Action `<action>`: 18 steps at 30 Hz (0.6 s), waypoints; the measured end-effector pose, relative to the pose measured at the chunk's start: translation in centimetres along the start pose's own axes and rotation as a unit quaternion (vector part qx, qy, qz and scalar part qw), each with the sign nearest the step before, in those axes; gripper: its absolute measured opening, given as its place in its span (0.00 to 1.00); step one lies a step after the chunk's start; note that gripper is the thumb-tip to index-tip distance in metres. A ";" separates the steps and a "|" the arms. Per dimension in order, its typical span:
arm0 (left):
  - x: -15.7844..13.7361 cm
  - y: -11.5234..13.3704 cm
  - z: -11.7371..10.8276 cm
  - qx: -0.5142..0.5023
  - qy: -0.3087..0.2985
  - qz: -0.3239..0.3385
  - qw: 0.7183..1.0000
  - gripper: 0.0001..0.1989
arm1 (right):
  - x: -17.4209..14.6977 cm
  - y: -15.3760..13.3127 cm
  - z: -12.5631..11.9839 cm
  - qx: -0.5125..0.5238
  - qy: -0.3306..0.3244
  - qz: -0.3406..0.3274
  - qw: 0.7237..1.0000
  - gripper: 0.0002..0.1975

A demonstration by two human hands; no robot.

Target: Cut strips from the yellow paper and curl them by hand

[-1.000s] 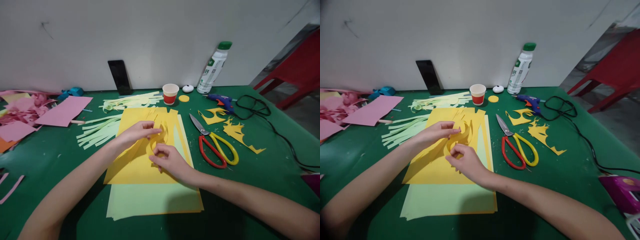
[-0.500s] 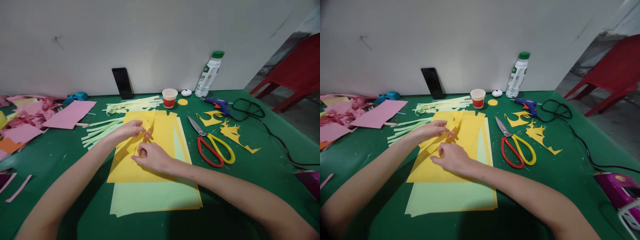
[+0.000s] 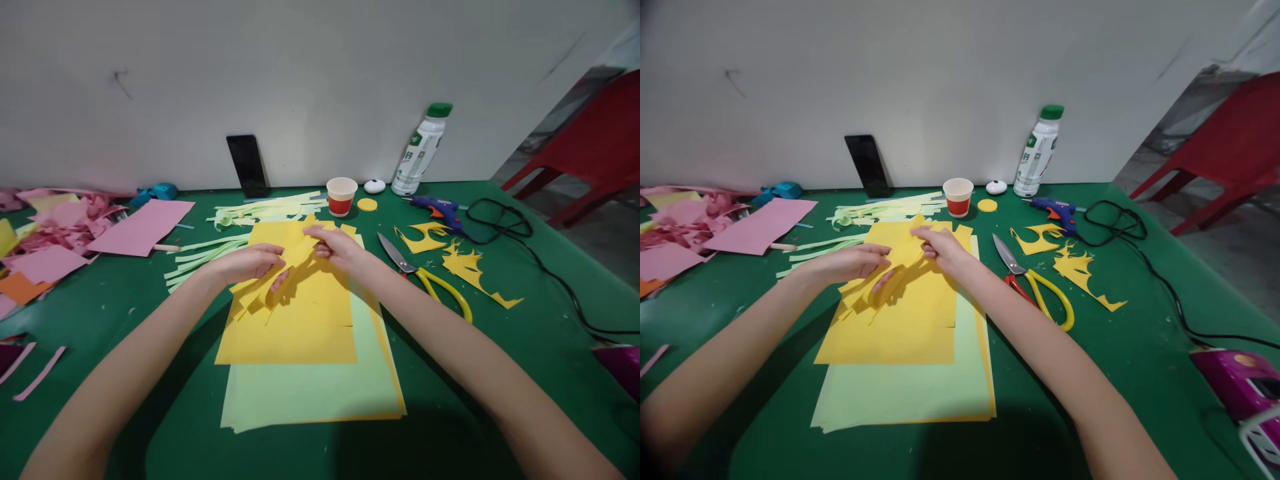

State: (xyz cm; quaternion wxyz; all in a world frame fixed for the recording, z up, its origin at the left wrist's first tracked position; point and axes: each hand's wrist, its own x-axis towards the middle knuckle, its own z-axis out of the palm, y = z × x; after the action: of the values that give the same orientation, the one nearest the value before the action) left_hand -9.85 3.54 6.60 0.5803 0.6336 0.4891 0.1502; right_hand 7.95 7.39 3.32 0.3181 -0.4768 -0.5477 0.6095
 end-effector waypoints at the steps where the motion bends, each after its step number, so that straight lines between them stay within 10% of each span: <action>1: -0.3 0.0 -0.2 -0.008 -0.016 -0.011 1.000 0.06 | 0.5 -0.1 -0.2 -0.001 0.005 0.001 1.000 0.16; 10: -4.4 -1.0 -1.1 -0.022 0.019 -0.155 0.988 0.15 | 3.9 -0.7 -0.8 -0.132 0.026 0.021 0.991 0.16; 18: -6.8 -0.2 0.3 0.274 0.118 -0.201 0.933 0.17 | 3.7 -2.2 -5.4 -0.395 0.068 0.036 0.916 0.16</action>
State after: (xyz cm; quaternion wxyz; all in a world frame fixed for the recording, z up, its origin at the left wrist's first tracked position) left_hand -12.97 -2.07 8.92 0.3405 0.6341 0.6933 -0.0363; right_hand 11.43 13.20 4.90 0.1188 -0.6233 -0.7033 0.3206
